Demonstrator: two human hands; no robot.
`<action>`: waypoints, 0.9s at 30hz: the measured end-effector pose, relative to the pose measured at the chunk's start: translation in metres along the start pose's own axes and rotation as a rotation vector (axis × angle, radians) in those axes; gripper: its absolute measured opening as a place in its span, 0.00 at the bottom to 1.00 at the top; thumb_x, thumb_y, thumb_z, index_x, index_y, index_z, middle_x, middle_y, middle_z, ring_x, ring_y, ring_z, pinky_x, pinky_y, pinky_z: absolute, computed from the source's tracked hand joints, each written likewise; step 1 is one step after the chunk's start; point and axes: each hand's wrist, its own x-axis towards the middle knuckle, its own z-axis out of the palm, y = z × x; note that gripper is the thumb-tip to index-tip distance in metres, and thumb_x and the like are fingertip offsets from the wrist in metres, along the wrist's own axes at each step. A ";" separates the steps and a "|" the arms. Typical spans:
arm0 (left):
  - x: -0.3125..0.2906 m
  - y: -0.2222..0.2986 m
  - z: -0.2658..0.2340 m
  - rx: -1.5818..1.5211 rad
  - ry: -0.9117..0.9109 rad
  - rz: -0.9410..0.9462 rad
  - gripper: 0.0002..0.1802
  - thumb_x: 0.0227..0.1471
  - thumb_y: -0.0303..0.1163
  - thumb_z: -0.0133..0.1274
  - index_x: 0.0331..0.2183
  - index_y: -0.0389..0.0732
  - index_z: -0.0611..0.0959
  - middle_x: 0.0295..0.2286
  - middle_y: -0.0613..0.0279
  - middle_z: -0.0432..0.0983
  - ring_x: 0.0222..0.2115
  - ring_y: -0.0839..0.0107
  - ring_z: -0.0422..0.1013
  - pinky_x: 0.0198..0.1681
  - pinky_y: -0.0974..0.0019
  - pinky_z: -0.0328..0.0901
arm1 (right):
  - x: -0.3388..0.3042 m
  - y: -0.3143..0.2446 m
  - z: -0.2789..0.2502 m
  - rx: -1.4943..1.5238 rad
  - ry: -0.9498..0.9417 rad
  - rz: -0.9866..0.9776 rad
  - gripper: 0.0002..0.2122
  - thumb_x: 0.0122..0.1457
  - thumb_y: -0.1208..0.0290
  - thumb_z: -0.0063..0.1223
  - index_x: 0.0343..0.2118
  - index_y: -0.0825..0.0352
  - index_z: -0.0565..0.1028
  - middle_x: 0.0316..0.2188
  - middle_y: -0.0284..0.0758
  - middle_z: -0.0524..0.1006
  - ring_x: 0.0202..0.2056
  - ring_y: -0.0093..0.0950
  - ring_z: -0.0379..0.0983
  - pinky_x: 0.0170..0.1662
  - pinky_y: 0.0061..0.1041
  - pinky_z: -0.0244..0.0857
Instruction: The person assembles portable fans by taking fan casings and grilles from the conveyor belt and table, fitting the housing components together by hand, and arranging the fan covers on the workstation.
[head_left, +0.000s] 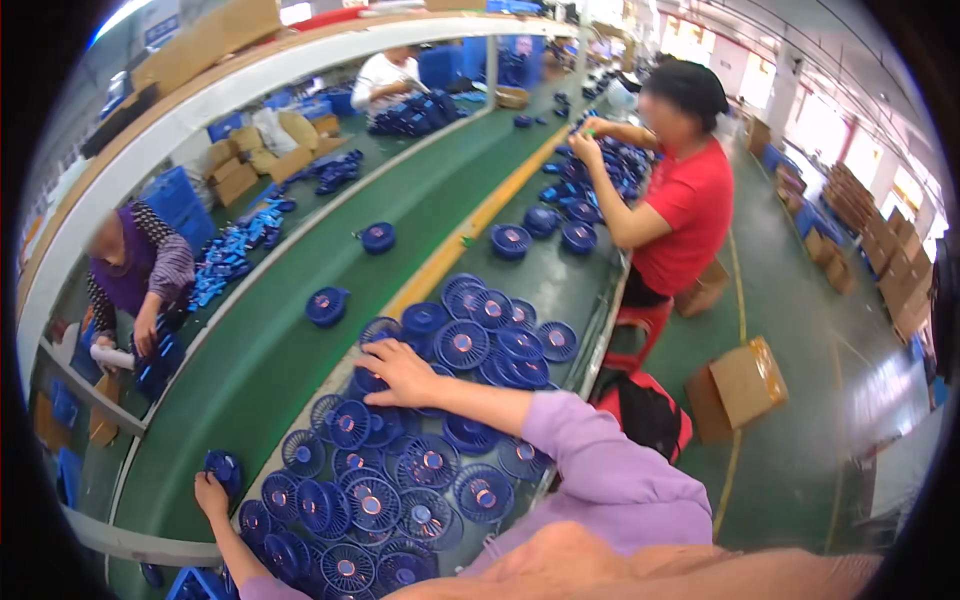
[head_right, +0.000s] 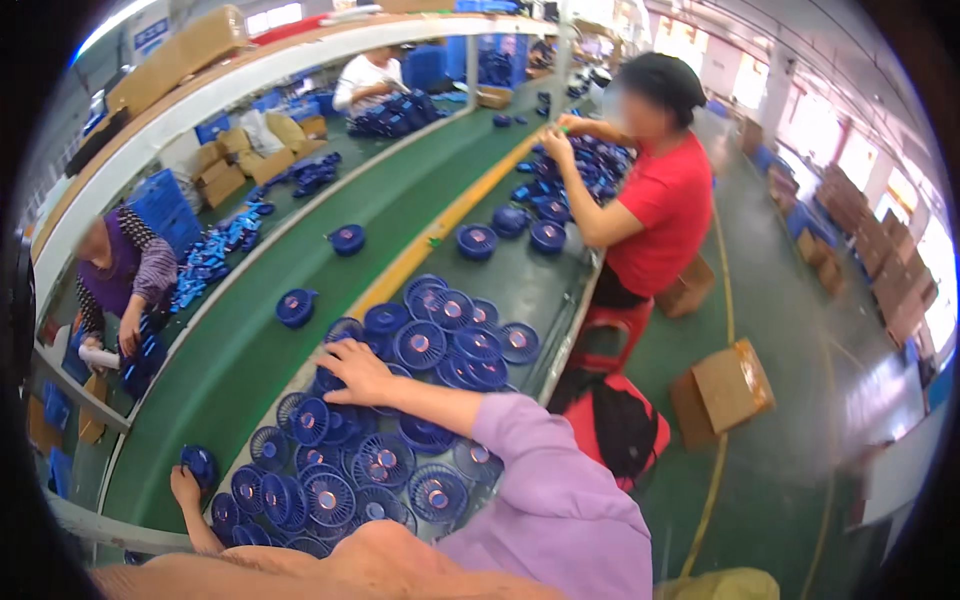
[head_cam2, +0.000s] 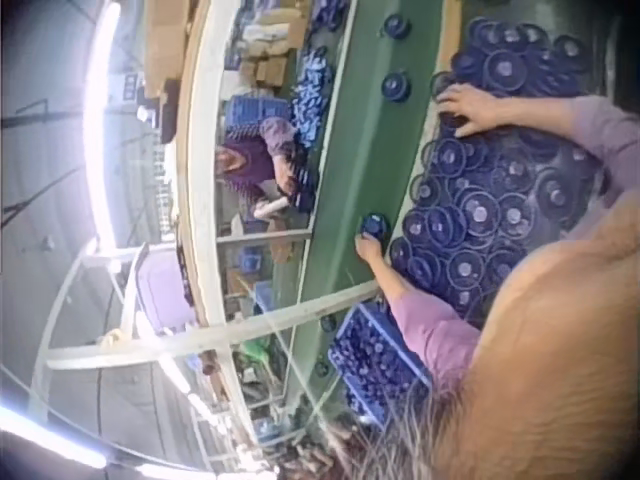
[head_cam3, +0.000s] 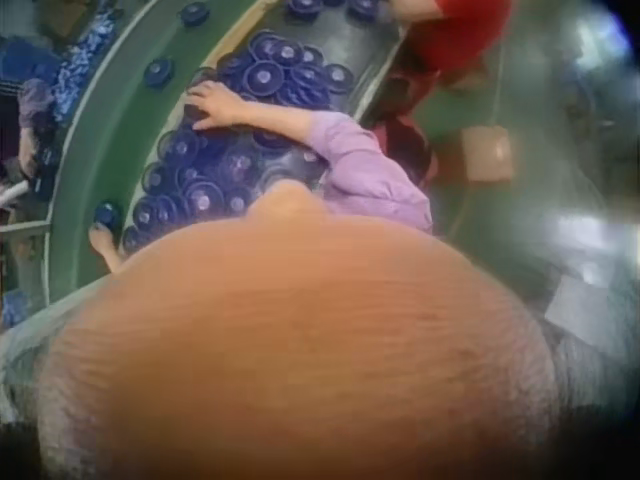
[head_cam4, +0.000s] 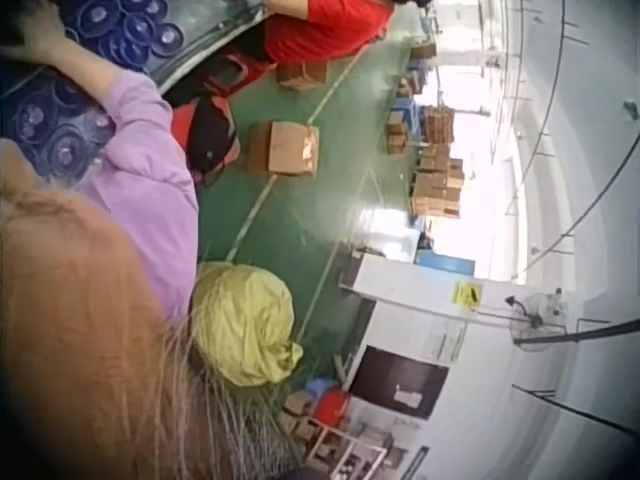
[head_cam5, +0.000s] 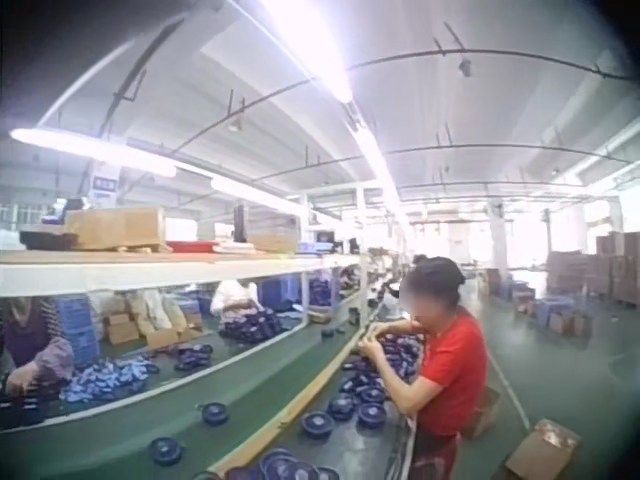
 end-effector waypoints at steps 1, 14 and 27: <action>-0.007 0.003 -0.002 0.007 -0.022 0.012 0.14 0.55 0.33 0.47 0.39 0.32 0.77 0.33 0.42 0.76 0.34 0.46 0.72 0.38 0.50 0.66 | 0.002 0.001 0.002 0.022 0.009 -0.007 0.33 0.42 0.55 0.65 0.52 0.63 0.68 0.53 0.45 0.66 0.54 0.45 0.60 0.54 0.43 0.56; -0.152 0.291 -0.125 -1.885 -0.289 -0.557 0.26 0.62 0.48 0.40 0.52 0.38 0.69 0.52 0.56 0.67 0.53 0.63 0.65 0.55 0.57 0.62 | 0.002 -0.158 -0.048 0.389 0.124 -0.404 0.35 0.34 0.62 0.69 0.50 0.62 0.68 0.53 0.47 0.62 0.55 0.48 0.57 0.55 0.46 0.57; -0.261 0.312 -0.148 -1.983 -0.277 -0.852 0.32 0.61 0.55 0.34 0.60 0.48 0.60 0.60 0.59 0.54 0.60 0.58 0.52 0.62 0.53 0.50 | -0.088 -0.184 -0.014 0.570 -0.003 -0.392 0.38 0.38 0.55 0.67 0.56 0.54 0.63 0.61 0.49 0.53 0.60 0.50 0.50 0.61 0.51 0.46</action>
